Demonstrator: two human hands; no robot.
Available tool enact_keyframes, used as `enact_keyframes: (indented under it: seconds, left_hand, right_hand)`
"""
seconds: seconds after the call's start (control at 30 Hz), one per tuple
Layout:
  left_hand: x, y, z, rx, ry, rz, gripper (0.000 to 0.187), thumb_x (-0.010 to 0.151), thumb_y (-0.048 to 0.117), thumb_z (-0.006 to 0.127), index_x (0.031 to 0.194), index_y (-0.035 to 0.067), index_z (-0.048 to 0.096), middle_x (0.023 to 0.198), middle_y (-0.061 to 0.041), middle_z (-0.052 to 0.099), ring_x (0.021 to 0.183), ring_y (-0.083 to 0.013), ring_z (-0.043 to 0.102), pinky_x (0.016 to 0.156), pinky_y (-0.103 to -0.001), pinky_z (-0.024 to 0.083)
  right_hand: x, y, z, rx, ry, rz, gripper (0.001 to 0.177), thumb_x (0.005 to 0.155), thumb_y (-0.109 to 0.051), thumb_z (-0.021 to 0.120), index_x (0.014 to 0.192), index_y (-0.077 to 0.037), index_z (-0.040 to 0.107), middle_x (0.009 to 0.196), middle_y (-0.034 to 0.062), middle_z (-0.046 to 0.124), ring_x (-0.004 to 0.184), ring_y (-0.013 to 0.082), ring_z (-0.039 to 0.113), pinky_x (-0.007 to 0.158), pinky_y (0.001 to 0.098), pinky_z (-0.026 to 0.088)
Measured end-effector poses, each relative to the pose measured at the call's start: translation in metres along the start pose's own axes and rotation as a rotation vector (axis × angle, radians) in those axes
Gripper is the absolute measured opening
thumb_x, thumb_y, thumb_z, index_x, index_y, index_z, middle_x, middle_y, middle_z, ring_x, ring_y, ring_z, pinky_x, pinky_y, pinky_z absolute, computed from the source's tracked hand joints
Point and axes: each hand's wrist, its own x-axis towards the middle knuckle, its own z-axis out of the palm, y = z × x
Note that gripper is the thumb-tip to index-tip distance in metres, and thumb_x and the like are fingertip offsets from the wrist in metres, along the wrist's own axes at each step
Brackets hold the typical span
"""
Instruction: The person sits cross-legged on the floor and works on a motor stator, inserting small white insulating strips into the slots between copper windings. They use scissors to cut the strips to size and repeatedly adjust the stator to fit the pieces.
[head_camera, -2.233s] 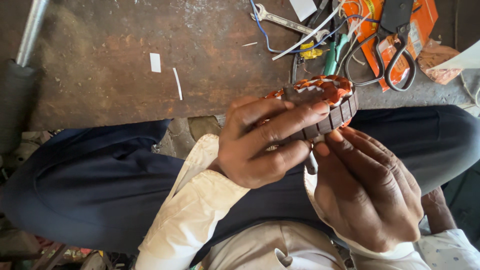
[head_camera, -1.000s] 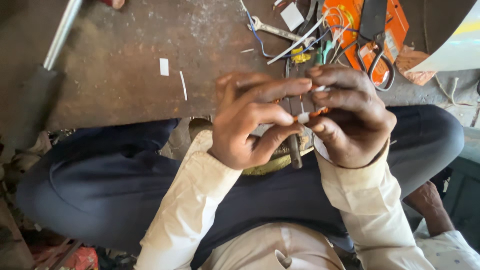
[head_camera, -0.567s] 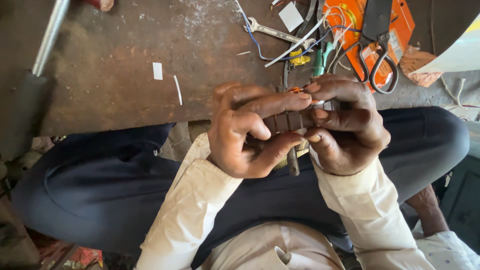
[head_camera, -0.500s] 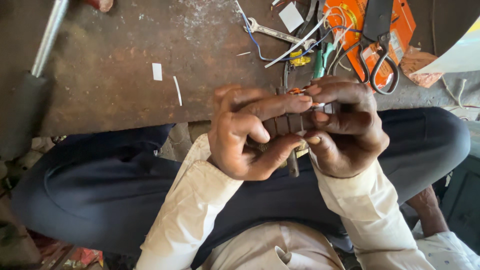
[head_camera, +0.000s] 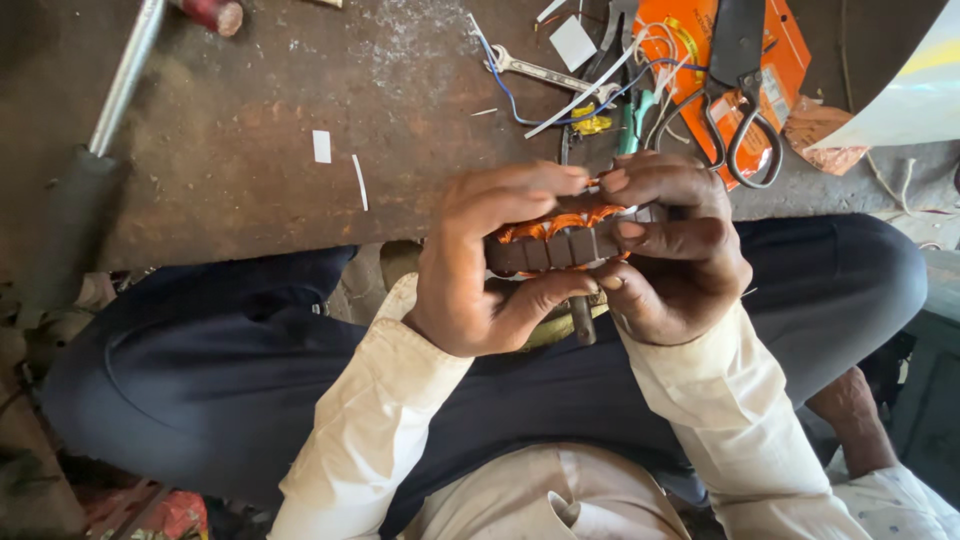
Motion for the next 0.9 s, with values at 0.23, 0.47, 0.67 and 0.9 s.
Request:
enact_keyframes:
  seconds: [0.23,0.47,0.67,0.9]
  left_hand:
    - [-0.001,0.005,-0.007,0.09,-0.074,-0.044,0.046,0.092,0.026,0.089,0.124,0.01,0.061,0.119,-0.007,0.067,0.11,-0.0242,0.068,0.097,-0.034,0.054]
    - [-0.002,0.008,-0.006,0.071,-0.077,-0.086,0.045,0.091,0.023,0.09,0.123,0.01,0.061,0.118,-0.006,0.068,0.109,-0.0236,0.069,0.098,-0.033,0.054]
    - [0.0,0.009,-0.006,0.06,-0.09,-0.091,0.044,0.091,0.022,0.09,0.122,0.009,0.061,0.116,-0.006,0.068,0.108,-0.0233,0.068,0.097,-0.034,0.053]
    - [0.001,0.012,-0.004,0.088,-0.075,-0.071,0.042,0.089,0.023,0.09,0.118,0.009,0.063,0.119,-0.007,0.068,0.105,-0.0241,0.068,0.094,-0.034,0.053]
  right_hand:
    - [0.0,0.002,0.003,-0.007,0.003,-0.037,0.028,0.095,-0.027,0.076,0.102,-0.009,0.057,0.116,0.016,0.061,0.112,0.0278,0.064,0.098,0.0457,0.058]
    - [0.002,0.003,0.004,0.019,0.0,-0.036,0.028,0.095,-0.028,0.076,0.102,-0.011,0.056,0.116,0.0153,0.06,0.113,0.0282,0.063,0.095,0.0433,0.058]
    - [0.002,0.007,-0.003,0.041,-0.036,-0.04,0.027,0.094,-0.027,0.077,0.101,-0.012,0.056,0.114,0.0155,0.059,0.11,0.0271,0.062,0.095,0.0451,0.058]
    - [-0.009,0.012,0.001,0.106,-0.003,-0.051,0.027,0.095,-0.024,0.078,0.105,-0.01,0.057,0.12,0.0149,0.061,0.11,0.0246,0.063,0.095,0.0411,0.058]
